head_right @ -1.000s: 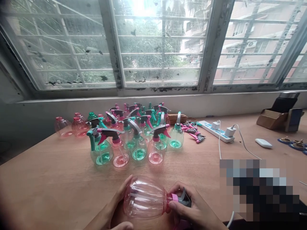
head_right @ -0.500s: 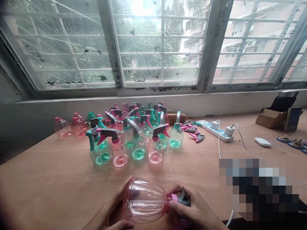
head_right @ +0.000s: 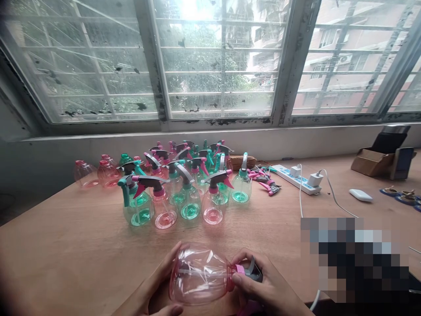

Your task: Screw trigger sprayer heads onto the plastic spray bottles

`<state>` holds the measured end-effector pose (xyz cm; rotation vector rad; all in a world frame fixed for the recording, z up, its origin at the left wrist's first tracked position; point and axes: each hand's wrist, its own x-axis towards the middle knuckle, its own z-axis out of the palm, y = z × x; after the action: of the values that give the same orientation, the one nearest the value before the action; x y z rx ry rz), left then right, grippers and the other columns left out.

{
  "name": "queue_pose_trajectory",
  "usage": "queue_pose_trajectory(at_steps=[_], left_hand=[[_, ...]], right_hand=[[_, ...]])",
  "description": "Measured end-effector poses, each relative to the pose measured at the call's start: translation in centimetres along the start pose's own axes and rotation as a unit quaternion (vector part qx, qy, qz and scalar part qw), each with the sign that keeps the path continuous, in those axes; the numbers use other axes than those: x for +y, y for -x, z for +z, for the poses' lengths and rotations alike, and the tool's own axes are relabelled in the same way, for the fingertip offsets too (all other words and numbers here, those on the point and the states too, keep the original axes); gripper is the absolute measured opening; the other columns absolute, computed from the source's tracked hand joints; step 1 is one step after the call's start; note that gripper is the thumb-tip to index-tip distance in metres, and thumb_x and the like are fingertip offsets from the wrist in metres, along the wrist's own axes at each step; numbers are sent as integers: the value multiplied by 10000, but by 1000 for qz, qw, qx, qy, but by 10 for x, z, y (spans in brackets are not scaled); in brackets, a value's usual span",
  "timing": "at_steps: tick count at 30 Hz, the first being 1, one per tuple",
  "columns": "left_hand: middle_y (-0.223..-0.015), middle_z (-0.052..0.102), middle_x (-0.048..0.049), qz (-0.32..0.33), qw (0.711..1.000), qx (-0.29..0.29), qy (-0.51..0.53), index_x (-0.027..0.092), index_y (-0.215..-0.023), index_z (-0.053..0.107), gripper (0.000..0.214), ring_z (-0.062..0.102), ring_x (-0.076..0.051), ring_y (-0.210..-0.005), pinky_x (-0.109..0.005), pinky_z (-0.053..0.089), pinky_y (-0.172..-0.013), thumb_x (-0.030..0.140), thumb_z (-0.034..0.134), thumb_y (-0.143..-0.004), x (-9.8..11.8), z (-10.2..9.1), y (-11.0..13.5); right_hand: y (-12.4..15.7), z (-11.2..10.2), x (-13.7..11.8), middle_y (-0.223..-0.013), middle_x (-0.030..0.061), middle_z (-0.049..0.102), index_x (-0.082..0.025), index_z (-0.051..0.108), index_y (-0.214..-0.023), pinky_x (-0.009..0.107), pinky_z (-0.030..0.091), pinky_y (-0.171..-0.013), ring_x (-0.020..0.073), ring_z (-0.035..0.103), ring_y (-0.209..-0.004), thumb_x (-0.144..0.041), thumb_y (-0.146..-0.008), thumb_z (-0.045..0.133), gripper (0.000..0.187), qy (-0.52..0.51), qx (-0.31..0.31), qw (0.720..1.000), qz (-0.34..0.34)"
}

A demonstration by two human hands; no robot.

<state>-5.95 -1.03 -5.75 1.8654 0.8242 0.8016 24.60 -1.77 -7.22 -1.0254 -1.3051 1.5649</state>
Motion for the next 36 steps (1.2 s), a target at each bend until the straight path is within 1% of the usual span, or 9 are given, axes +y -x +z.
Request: queue_pose_trajectory(at_steps=[4,8,11,14,16,20,30,33,36], left_hand=[[-1693,332,72,9,1000,2,7,541,-1581,172,773,367,-287,-1534,-411,319,-1257,466,650,-979,-3,2,1],[-1703,306,43,16,999,4,44,541,-1593,107,872,365,-317,-1531,-471,310,-1255,535,679,-936,-15,2,2],[-1700,309,8,13,1000,9,27,490,-1596,219,850,425,-353,-1489,-482,339,-1239,560,705,-902,-18,3,0],[-1663,383,14,23,999,27,16,519,-1573,255,740,500,-331,-1440,-461,381,-1215,516,656,-951,-16,6,-2],[-1648,412,21,24,999,32,18,533,-1564,263,720,494,-322,-1449,-453,397,-1206,474,656,-964,-14,7,-2],[-1674,372,-7,24,999,13,44,499,-1599,188,903,428,-357,-1491,-522,332,-1237,507,744,-888,-14,4,1],[-1658,392,-3,7,1000,31,2,478,-1565,331,752,376,-354,-1520,-554,199,-1281,461,716,-920,-7,4,-3],[-1671,375,0,-11,999,10,46,505,-1576,269,885,367,-362,-1524,-561,220,-1276,509,782,-856,-5,3,-1],[-1675,362,-8,-18,997,0,80,510,-1575,256,876,426,-354,-1492,-549,291,-1257,534,765,-862,-3,4,-1]], right_hand=[[0,1,0,-643,-32,717,-174,614,-921,192,482,-488,110,640,-516,-485,-850,788,363,-13,-3,1000,-4],[0,2,-2,-790,35,795,-174,614,-915,212,508,-513,114,658,-546,-494,-840,796,376,-19,-5,1000,5],[1,2,-3,-687,-5,750,-177,619,-923,213,498,-502,125,657,-536,-515,-848,780,382,-13,-6,1000,10],[0,0,-1,-594,-34,692,-176,612,-936,209,464,-488,132,647,-521,-550,-863,749,405,-2,-3,1000,12],[0,-1,2,-596,-15,708,-170,610,-950,206,428,-471,135,638,-512,-581,-869,726,435,10,1,1000,18],[0,-2,3,-592,-11,707,-169,625,-948,215,401,-484,139,626,-511,-610,-873,702,454,27,4,1000,13],[0,0,-1,-680,-1,773,-187,601,-1009,210,464,-518,146,718,-546,-553,-927,680,384,-49,-22,999,4],[1,0,-3,-655,-7,769,-177,618,-1010,208,471,-518,139,715,-542,-525,-933,688,363,-47,-23,999,-4],[2,-2,-4,-677,8,780,-172,627,-989,210,478,-508,142,715,-542,-511,-928,698,351,-39,-20,999,-11]])
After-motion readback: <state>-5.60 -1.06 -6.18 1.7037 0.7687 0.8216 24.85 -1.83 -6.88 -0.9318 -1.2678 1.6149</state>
